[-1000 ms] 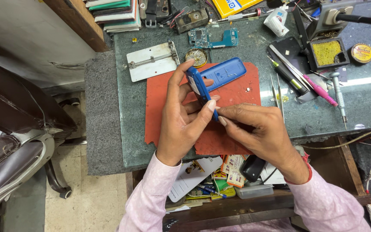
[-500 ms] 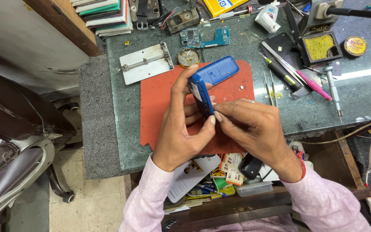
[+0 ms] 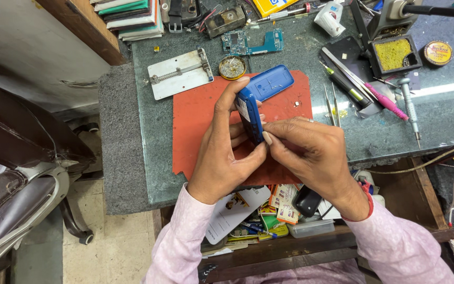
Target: The person removes the back cover of a blue mobile phone, then uses a screwdriver to remove screws from the phone's frame. The person continues to unscrew and manipulate the phone casing.
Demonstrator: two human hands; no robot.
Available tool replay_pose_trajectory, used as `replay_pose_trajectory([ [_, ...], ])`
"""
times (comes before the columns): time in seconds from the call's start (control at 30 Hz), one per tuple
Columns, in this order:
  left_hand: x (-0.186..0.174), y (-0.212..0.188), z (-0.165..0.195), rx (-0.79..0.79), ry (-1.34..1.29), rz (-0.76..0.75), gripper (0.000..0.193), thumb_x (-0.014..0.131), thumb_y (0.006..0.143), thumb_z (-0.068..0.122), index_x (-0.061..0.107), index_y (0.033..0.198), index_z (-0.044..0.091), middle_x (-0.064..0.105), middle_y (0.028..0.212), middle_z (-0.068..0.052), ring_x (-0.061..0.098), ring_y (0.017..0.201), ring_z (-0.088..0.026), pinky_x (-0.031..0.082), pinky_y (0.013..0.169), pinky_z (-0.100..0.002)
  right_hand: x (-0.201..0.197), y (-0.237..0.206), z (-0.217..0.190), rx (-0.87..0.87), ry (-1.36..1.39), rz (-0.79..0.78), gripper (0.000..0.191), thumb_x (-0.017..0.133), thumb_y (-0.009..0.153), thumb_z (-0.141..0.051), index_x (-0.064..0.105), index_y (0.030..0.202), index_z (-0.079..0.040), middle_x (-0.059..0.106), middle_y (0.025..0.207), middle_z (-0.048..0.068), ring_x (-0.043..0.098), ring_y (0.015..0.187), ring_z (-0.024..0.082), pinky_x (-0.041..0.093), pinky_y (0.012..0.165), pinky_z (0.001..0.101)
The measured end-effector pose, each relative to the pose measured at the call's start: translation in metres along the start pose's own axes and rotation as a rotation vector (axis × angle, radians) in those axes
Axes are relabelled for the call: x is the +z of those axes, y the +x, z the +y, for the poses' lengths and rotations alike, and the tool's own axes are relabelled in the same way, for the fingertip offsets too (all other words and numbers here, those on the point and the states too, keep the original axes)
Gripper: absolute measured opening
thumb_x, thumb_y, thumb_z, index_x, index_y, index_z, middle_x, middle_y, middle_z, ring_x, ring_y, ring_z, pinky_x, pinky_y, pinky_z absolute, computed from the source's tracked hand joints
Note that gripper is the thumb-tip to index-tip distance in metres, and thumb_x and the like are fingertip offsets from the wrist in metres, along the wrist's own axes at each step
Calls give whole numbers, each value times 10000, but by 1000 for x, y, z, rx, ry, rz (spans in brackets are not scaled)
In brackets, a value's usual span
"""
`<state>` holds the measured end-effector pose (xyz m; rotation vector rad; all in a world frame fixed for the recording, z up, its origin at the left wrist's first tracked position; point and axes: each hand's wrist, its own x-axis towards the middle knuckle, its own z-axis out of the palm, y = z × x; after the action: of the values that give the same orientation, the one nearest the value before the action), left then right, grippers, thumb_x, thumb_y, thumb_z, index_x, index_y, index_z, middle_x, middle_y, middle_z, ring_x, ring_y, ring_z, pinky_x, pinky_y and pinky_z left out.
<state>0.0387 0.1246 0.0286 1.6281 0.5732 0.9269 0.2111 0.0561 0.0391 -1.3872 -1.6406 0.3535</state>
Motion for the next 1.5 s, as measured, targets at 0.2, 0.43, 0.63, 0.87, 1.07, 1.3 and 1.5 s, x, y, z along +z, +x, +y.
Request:
replay_pose_trajectory([
  [0.2,-1,0,-1,20,-2,-9,918,723,896,-79,207,1622,142,447,1524,-133,711,1194,-211,645,1032,-361,1,0,1,20,28,19,182,757,920,-26,752,1099,1,756,893,95,701,689,116,541,626,253],
  [0.43,-2,0,-3,36,-6,-15,906,720,894,-84,215,1614,134,432,1543,-123,715,1165,-202,649,1020,-359,4,0,2,14,55,25,184,745,934,-22,750,1114,12,773,955,99,739,769,109,582,660,237],
  [0.63,0,0,-3,40,-31,10,945,728,916,-82,181,1652,146,443,1549,-149,698,1242,-235,637,1056,-379,2,4,6,36,136,-11,191,727,950,-20,745,1138,10,780,1011,92,753,848,129,620,730,240],
  [0.87,-7,2,-6,-1,-299,-21,1024,673,972,-64,-11,1693,181,380,1619,-172,571,1399,-247,573,1133,-415,-2,11,3,30,223,-98,371,729,962,-42,673,1328,-29,758,1190,107,758,1043,166,606,934,305],
  [1.07,-12,2,-12,-38,-444,-189,970,638,1018,-33,-23,1709,133,392,1625,-189,535,1417,-258,508,1222,-440,-5,12,1,-109,171,-260,1066,901,733,-123,275,1595,-83,348,1573,183,544,1360,288,531,1083,392],
  [1.3,-17,0,-7,-93,-467,-313,883,541,993,-67,41,1701,101,331,1693,-186,491,1494,-281,457,1251,-408,-5,12,7,-34,95,-246,1157,888,679,-55,221,1624,-97,313,1629,186,549,1318,303,513,1071,391],
  [1.5,-17,1,-3,-155,-428,-316,901,469,910,-94,61,1691,96,410,1632,-206,534,1444,-281,462,1208,-395,-6,11,7,-8,77,-249,1204,920,615,-78,247,1612,-111,320,1586,165,563,1264,292,518,1057,384],
])
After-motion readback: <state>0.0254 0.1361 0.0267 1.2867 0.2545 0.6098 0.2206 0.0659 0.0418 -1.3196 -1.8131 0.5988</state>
